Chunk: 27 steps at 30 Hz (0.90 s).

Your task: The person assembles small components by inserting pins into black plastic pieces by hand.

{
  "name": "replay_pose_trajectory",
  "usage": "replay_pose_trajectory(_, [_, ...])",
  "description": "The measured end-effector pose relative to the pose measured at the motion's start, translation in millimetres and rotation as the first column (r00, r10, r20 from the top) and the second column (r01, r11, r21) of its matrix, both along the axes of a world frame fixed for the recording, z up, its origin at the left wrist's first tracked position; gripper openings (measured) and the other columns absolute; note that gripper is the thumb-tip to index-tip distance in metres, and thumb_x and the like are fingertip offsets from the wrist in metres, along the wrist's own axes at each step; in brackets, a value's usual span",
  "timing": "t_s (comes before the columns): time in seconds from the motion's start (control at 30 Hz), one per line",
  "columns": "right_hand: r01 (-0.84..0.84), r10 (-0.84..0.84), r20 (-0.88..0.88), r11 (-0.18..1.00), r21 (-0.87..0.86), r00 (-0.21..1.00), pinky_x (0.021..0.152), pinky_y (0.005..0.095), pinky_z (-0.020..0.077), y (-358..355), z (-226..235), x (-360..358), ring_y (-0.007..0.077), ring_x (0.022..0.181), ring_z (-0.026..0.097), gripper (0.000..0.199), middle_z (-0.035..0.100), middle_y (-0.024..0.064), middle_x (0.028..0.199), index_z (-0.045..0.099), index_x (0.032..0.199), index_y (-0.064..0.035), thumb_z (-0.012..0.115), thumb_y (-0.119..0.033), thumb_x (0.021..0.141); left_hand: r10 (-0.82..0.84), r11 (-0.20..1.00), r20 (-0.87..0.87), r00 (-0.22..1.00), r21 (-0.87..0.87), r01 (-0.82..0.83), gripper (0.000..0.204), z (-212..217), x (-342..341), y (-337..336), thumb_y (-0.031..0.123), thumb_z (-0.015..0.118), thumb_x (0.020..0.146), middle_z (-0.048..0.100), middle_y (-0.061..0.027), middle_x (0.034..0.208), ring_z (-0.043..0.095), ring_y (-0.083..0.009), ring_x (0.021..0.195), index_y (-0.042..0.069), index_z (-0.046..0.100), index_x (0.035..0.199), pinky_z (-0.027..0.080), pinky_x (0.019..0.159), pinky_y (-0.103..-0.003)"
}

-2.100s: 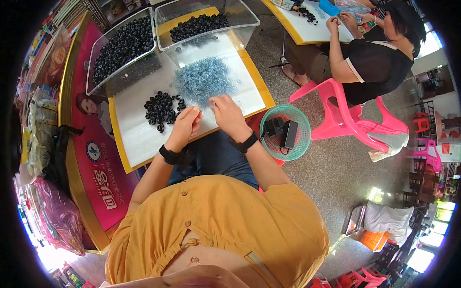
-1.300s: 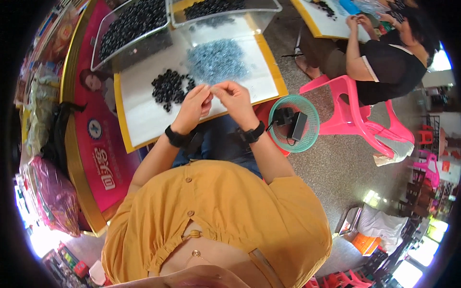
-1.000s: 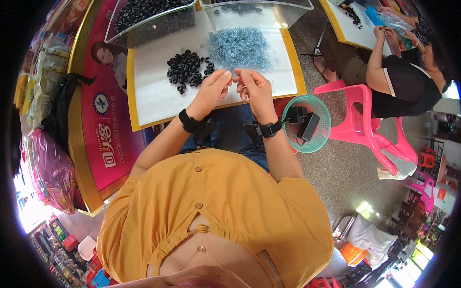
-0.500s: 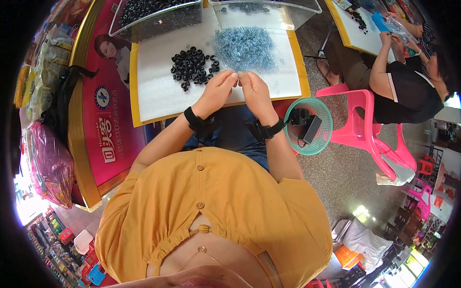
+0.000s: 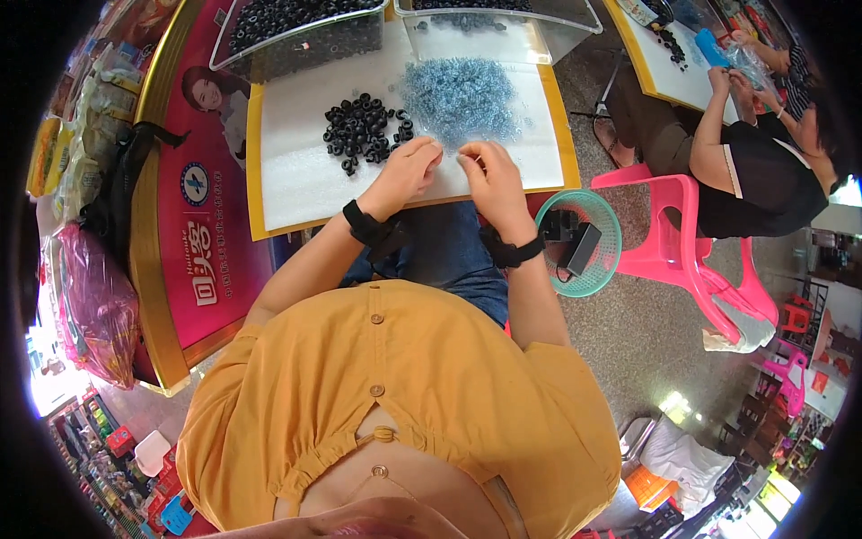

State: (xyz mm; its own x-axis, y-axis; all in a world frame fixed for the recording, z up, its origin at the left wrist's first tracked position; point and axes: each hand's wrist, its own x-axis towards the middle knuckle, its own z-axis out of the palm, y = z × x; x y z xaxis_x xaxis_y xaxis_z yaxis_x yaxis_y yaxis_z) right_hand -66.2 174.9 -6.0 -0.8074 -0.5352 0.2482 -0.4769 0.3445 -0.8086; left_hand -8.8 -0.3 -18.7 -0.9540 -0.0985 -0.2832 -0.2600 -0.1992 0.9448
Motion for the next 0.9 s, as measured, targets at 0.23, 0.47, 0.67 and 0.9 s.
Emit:
replay_pose_trajectory(0.23, [0.114, -0.111, -0.045, 0.991, 0.075, 0.993, 0.075, 0.0387, 0.0519, 7, 0, -13, 0.0307, 0.088, 0.064, 0.018, 0.064, 0.0148, 0.097, 0.066, 0.105, -0.0033, 0.062, -0.008, 0.088, 0.040, 0.984, 0.097, 0.994, 0.171, -0.056, 0.023, 17, 7, 0, 0.026, 0.051, 0.099, 0.042, 0.0045, 0.067, 0.035, -0.0057, 0.050, 0.009, 0.053, 0.083, 0.026, 0.044, -0.023])
replay_pose_trajectory(0.47, [0.048, -0.044, -0.034, 0.992, 0.114, 0.998, 0.077, 0.0376, 0.0522, 17, 4, -1, 0.0306, 0.089, 0.064, 0.012, 0.065, 0.0134, 0.094, 0.069, 0.095, -0.0020, 0.063, -0.007, 0.086, 0.009, 0.986, 0.083, 0.997, 0.164, -0.023, 0.023, 12, 12, -4, 0.026, 0.052, 0.099, 0.044, 0.0032, 0.067, 0.038, -0.0067, 0.052, 0.007, 0.056, 0.086, 0.030, 0.045, -0.024])
replay_pose_trajectory(0.67, [-0.072, 0.095, -0.152, 0.987, 0.145, 0.984, 0.081, 0.0388, 0.0513, 32, -6, -1, 0.0319, 0.089, 0.063, 0.013, 0.065, 0.0135, 0.092, 0.069, 0.094, -0.0023, 0.062, -0.003, 0.084, -0.207, 0.778, -0.342, 0.917, -0.626, -0.058, 0.016, 0, 16, 15, 0.020, 0.061, 0.090, 0.060, -0.0106, 0.081, 0.061, -0.0254, 0.074, 0.004, 0.063, 0.088, 0.050, 0.066, -0.037])
replay_pose_trajectory(0.9, [0.016, 0.016, -0.162, 0.980, 0.200, 0.987, 0.081, 0.0394, 0.0512, 33, 0, 5, 0.0322, 0.090, 0.063, 0.014, 0.064, 0.0145, 0.092, 0.068, 0.096, -0.0017, 0.060, -0.003, 0.085, -0.352, 0.555, -0.277, 0.894, -0.831, -0.039, 0.010, -3, 12, 18, 0.012, 0.060, 0.086, 0.064, -0.0161, 0.093, 0.064, -0.0364, 0.085, 0.004, 0.065, 0.089, 0.053, 0.075, -0.045])
